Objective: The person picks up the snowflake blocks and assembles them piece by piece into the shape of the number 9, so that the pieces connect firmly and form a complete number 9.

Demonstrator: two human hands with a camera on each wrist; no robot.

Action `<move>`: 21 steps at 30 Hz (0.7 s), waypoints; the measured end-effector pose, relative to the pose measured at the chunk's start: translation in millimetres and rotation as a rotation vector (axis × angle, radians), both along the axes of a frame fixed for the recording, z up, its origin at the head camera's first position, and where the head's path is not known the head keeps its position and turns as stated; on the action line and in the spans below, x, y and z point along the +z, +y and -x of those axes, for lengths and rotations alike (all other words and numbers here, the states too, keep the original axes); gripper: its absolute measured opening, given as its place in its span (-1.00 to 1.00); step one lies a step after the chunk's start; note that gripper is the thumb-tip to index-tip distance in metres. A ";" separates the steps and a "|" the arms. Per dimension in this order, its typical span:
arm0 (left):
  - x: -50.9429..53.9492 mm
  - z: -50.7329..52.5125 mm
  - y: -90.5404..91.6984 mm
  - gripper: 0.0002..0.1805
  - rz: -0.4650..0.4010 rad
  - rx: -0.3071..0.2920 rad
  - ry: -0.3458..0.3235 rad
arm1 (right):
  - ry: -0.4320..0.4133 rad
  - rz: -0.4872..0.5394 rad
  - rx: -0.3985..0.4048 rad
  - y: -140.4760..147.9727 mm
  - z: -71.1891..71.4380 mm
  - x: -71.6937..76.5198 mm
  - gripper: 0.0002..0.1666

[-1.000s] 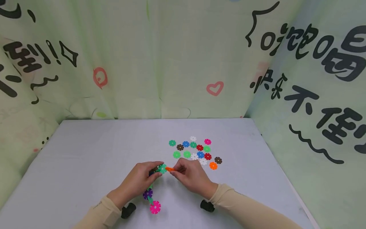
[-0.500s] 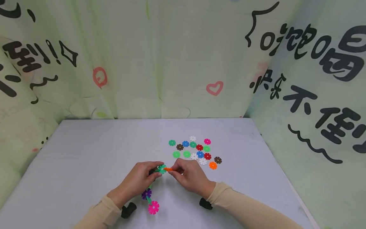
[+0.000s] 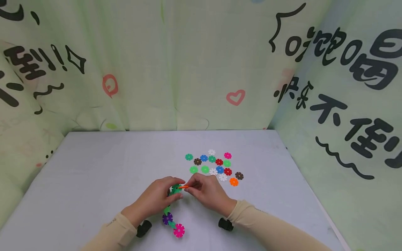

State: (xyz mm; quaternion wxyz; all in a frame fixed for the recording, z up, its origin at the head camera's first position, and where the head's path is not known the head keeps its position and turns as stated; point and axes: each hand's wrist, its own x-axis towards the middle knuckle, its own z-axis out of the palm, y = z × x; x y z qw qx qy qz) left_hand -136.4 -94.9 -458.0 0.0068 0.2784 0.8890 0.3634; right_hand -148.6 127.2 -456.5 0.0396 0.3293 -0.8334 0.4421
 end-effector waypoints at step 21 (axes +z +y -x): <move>-9.2 -2.1 -16.4 -0.69 0.081 0.030 0.093 | -0.170 -0.497 -0.360 120.9 27.6 -6.1 -0.57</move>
